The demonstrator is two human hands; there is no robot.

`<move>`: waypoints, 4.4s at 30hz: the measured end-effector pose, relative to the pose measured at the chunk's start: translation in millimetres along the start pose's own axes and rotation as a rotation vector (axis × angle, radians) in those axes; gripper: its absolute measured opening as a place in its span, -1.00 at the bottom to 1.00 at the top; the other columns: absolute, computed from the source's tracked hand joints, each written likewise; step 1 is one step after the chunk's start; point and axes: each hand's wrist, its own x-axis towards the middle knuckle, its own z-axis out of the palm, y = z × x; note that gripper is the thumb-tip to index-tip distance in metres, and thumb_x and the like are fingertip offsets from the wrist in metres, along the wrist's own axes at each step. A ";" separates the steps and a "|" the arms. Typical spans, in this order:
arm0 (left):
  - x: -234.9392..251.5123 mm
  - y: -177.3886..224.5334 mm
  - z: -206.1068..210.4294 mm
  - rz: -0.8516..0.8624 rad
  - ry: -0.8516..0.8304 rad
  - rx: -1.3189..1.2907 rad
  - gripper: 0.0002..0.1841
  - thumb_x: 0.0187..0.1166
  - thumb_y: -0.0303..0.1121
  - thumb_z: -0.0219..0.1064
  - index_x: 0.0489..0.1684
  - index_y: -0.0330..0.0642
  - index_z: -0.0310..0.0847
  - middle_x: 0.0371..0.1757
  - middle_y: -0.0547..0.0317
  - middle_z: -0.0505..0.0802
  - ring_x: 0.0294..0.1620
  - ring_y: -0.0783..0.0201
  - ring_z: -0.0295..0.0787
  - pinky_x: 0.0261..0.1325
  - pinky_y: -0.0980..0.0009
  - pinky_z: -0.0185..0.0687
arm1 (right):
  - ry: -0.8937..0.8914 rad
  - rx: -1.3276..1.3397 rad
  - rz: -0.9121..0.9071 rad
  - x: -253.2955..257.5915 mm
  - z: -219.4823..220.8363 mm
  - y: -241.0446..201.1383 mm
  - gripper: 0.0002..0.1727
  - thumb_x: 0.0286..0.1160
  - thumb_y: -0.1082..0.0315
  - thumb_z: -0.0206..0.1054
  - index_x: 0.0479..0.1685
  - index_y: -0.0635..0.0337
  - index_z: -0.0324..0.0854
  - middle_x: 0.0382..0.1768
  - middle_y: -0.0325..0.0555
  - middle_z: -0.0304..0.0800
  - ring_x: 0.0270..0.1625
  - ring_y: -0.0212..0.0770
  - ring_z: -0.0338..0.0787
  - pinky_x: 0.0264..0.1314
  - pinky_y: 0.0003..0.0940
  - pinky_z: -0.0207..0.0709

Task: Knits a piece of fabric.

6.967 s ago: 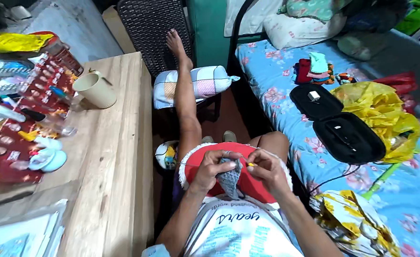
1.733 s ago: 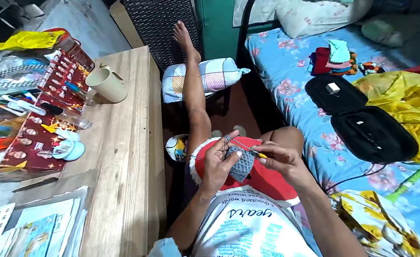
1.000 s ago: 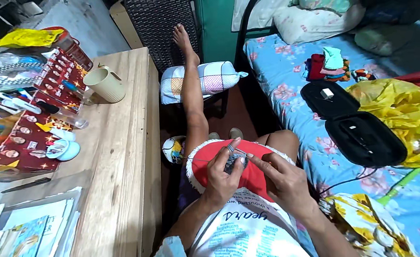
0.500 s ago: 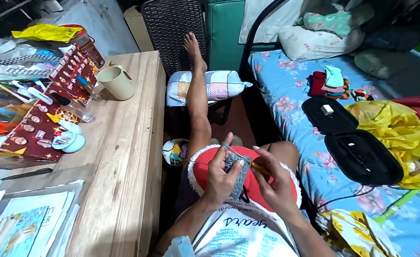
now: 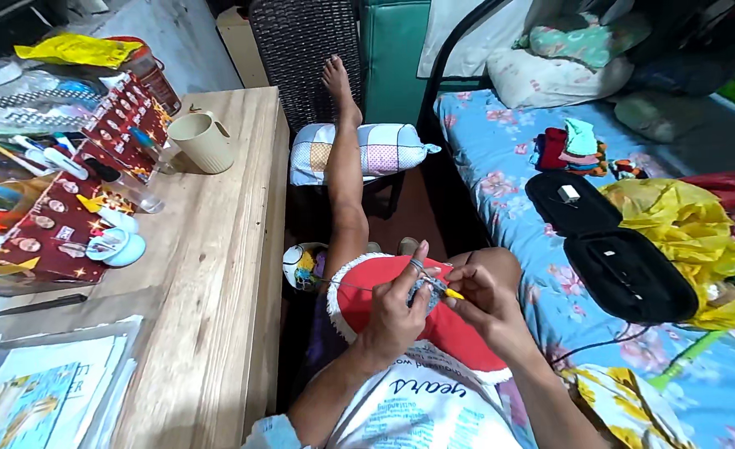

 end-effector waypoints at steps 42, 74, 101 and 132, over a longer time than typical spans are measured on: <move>8.9 4.4 -21.3 -0.274 -0.154 -0.475 -0.55 0.41 -0.70 0.22 0.34 -0.61 0.56 -0.25 0.25 0.88 -0.28 0.47 0.83 -0.09 0.47 0.81 | 0.163 -0.294 -0.417 -14.5 9.4 32.4 -0.91 0.52 0.47 0.27 -0.19 0.35 0.60 -0.27 -0.08 0.74 -0.31 -0.63 0.63 -0.27 -0.85 0.48; 9.5 -0.9 -16.0 -0.428 -0.168 -0.547 -0.58 0.36 -0.68 0.17 0.24 -0.48 0.67 -0.28 0.32 0.85 -0.35 0.51 0.78 -0.17 0.51 0.78 | 0.214 -0.232 -0.430 -19.1 10.4 52.5 -0.93 0.53 0.46 0.26 -0.18 0.30 0.59 -0.25 -0.12 0.74 -0.26 -0.63 0.68 -0.24 -0.82 0.53; -21.9 -36.7 25.5 0.159 -0.039 0.094 -0.71 0.48 -0.55 0.27 0.07 -0.51 0.78 -0.33 -0.08 0.86 -0.30 0.32 0.80 -0.07 0.50 0.72 | 0.086 0.295 0.288 -8.2 1.0 12.3 -0.89 0.37 0.54 0.26 -0.22 0.15 0.57 -0.51 -0.40 0.68 -0.64 -0.63 0.46 -0.64 -0.73 0.26; 3.2 -25.7 -7.5 -0.577 -0.244 -0.562 -0.83 0.47 -0.64 0.24 -0.16 -0.31 0.75 -0.21 0.33 0.89 -0.16 0.54 0.82 0.01 0.52 0.75 | 0.140 0.164 -0.039 -15.8 6.1 42.0 -0.75 0.39 0.58 0.33 0.05 0.30 0.61 -0.14 -0.30 0.83 -0.20 -0.57 0.77 -0.15 -0.63 0.68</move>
